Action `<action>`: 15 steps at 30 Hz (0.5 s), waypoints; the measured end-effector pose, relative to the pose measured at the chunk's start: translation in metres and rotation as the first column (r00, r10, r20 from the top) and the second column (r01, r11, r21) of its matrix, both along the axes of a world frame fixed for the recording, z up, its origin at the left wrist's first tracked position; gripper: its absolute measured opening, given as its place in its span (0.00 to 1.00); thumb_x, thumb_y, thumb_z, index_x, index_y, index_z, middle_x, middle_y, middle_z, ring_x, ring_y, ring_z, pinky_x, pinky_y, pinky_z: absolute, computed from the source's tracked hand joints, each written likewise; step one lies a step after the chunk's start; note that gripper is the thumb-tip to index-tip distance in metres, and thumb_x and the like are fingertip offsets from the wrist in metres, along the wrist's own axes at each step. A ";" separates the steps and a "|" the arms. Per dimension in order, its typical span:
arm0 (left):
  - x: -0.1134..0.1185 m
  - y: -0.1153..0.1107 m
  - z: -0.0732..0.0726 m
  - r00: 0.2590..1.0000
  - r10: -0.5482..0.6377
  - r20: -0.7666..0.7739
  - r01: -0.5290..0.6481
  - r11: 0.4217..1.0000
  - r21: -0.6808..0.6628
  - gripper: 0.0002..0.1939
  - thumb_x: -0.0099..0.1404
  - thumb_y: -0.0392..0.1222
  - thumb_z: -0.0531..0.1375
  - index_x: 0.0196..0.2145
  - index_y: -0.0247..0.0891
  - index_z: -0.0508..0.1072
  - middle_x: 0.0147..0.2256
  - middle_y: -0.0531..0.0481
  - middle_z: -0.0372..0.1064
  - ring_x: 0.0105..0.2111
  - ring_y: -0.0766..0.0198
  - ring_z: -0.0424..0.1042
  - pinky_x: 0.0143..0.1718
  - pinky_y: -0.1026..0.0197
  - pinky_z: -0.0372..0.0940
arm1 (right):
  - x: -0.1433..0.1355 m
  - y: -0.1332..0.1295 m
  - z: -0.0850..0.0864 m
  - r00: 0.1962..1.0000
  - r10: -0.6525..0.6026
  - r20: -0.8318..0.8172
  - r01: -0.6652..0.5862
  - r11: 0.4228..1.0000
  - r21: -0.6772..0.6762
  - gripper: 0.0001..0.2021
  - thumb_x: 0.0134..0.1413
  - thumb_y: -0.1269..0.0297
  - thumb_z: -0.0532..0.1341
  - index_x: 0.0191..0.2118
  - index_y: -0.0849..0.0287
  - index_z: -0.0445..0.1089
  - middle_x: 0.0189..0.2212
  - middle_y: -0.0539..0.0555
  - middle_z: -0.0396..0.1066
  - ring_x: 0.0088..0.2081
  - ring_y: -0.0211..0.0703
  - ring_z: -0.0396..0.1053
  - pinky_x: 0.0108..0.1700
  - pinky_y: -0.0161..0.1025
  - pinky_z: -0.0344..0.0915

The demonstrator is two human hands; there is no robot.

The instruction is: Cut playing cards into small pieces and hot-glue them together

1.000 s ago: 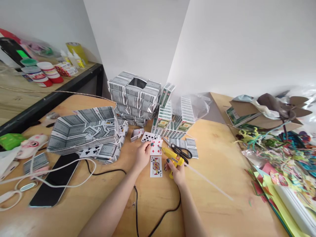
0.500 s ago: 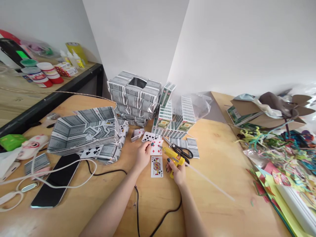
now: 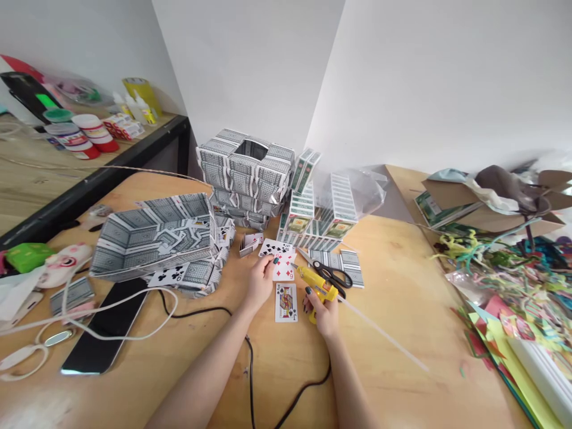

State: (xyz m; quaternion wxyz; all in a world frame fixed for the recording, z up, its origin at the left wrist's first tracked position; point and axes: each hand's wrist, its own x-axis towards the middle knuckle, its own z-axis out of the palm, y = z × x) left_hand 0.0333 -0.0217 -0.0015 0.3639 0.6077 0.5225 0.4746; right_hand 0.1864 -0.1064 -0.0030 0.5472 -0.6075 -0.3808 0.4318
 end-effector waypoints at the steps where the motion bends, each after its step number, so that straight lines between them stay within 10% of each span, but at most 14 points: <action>1: 0.000 0.000 0.000 1.000 0.000 0.000 0.000 1.000 -0.001 0.09 0.61 0.39 0.50 0.34 0.36 0.69 0.29 0.49 0.69 0.28 0.66 0.66 0.30 0.65 0.62 | 0.000 0.000 0.000 1.000 0.003 -0.004 -0.003 1.000 0.002 0.17 0.46 0.52 0.61 0.20 0.61 0.64 0.15 0.50 0.64 0.15 0.34 0.60 0.18 0.32 0.58; 15: -0.003 0.001 0.001 0.999 0.003 0.052 -0.001 1.000 -0.026 0.10 0.61 0.40 0.51 0.34 0.36 0.70 0.33 0.47 0.71 0.33 0.64 0.69 0.35 0.63 0.63 | -0.002 0.001 0.002 1.000 -0.011 0.000 0.011 1.000 0.010 0.16 0.47 0.53 0.61 0.21 0.62 0.64 0.15 0.50 0.64 0.15 0.34 0.60 0.18 0.32 0.58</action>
